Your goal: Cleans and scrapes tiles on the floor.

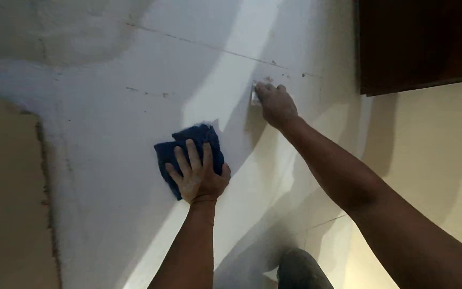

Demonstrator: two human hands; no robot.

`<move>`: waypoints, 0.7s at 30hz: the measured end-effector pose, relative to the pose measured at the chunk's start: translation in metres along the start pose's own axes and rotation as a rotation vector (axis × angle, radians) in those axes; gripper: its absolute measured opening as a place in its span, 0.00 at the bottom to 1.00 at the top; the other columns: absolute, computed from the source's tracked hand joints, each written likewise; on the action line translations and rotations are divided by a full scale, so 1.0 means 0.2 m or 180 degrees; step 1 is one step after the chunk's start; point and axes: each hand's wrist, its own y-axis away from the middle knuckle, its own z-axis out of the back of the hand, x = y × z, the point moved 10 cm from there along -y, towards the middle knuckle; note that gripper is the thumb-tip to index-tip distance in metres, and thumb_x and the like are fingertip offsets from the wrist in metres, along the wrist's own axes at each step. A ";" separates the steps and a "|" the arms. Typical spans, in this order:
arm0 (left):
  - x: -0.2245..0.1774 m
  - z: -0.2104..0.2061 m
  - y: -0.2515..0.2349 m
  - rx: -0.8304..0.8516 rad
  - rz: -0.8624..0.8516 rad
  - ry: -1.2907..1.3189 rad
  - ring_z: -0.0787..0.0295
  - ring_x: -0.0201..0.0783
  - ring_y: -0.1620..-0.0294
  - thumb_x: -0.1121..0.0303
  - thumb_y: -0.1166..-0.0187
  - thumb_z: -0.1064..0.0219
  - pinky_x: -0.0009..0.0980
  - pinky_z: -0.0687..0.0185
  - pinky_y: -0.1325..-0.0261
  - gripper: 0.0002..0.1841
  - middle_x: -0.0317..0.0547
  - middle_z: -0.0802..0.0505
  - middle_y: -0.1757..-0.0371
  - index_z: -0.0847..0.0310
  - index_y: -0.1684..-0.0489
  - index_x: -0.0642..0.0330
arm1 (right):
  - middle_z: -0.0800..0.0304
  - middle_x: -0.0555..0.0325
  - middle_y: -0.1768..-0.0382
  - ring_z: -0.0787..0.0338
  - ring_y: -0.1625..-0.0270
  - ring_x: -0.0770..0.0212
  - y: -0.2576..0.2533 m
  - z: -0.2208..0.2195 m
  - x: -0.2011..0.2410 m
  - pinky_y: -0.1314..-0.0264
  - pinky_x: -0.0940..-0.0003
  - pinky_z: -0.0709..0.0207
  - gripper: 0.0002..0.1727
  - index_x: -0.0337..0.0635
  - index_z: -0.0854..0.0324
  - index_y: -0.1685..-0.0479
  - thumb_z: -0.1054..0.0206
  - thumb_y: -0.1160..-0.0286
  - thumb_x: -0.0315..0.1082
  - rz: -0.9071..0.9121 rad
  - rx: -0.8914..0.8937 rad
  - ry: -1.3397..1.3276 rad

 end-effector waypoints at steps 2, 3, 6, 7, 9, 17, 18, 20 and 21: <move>-0.01 0.01 -0.02 -0.0033 -0.0011 0.0038 0.62 0.64 0.04 0.38 0.28 0.43 0.76 0.72 0.15 0.44 0.55 0.45 0.04 0.40 0.08 0.46 | 0.22 0.47 0.22 0.26 0.20 0.35 0.01 0.00 -0.01 0.34 0.40 0.20 0.25 0.53 0.29 0.15 0.46 0.09 0.36 0.0048 0.0033 -0.0002; 0.00 0.01 -0.02 -0.0041 -0.0012 0.0053 0.62 0.64 0.04 0.38 0.28 0.43 0.77 0.72 0.15 0.44 0.55 0.45 0.05 0.39 0.08 0.46 | 0.23 0.47 0.21 0.26 0.20 0.35 -0.01 0.01 -0.01 0.33 0.39 0.21 0.25 0.54 0.29 0.14 0.47 0.08 0.36 0.0071 0.0018 0.0008; 0.00 0.00 0.00 -0.0030 -0.0020 -0.0006 0.61 0.64 0.04 0.37 0.29 0.45 0.76 0.71 0.15 0.44 0.54 0.46 0.04 0.40 0.08 0.46 | 0.23 0.48 0.20 0.24 0.22 0.36 -0.05 0.03 -0.03 0.33 0.40 0.21 0.25 0.52 0.28 0.16 0.47 0.11 0.34 -0.0006 -0.0040 0.0000; 0.00 0.00 0.00 -0.0036 -0.0032 0.0026 0.62 0.64 0.04 0.37 0.28 0.45 0.76 0.72 0.15 0.44 0.54 0.45 0.04 0.40 0.08 0.46 | 0.23 0.47 0.20 0.24 0.22 0.35 -0.03 0.03 -0.02 0.32 0.40 0.21 0.26 0.51 0.29 0.15 0.46 0.12 0.33 -0.0017 -0.0021 -0.0014; -0.01 0.02 -0.02 -0.0047 -0.0046 0.0118 0.62 0.66 0.04 0.38 0.28 0.42 0.77 0.72 0.15 0.44 0.56 0.44 0.05 0.38 0.09 0.47 | 0.21 0.45 0.23 0.23 0.22 0.35 0.00 0.02 0.01 0.34 0.39 0.20 0.24 0.50 0.28 0.16 0.46 0.10 0.35 0.0039 -0.0031 -0.0014; -0.02 0.02 -0.02 -0.0120 -0.0073 0.0094 0.60 0.66 0.05 0.38 0.28 0.43 0.78 0.70 0.16 0.43 0.56 0.44 0.05 0.38 0.09 0.47 | 0.21 0.46 0.23 0.23 0.22 0.36 0.00 0.02 0.04 0.35 0.40 0.19 0.26 0.54 0.28 0.16 0.43 0.13 0.32 0.0045 -0.0031 -0.0052; -0.02 0.02 -0.01 -0.0126 -0.0078 0.0079 0.59 0.66 0.05 0.39 0.29 0.44 0.78 0.70 0.16 0.43 0.57 0.43 0.06 0.37 0.10 0.48 | 0.21 0.46 0.23 0.23 0.22 0.36 -0.01 0.02 0.03 0.34 0.40 0.19 0.26 0.54 0.28 0.15 0.45 0.12 0.32 0.0057 -0.0031 -0.0022; -0.01 0.01 -0.01 -0.0059 -0.0049 0.0020 0.60 0.65 0.05 0.38 0.29 0.45 0.77 0.71 0.15 0.44 0.56 0.44 0.05 0.39 0.09 0.46 | 0.18 0.47 0.25 0.22 0.22 0.38 -0.05 0.06 0.02 0.30 0.41 0.22 0.26 0.54 0.27 0.16 0.47 0.12 0.32 0.0003 -0.0045 -0.0033; -0.01 0.01 0.00 -0.0046 -0.0050 0.0022 0.60 0.65 0.04 0.38 0.29 0.45 0.77 0.71 0.15 0.44 0.56 0.44 0.05 0.39 0.09 0.46 | 0.18 0.47 0.26 0.21 0.23 0.38 -0.05 0.06 0.03 0.30 0.42 0.22 0.24 0.53 0.26 0.18 0.47 0.11 0.33 0.0014 -0.0024 -0.0057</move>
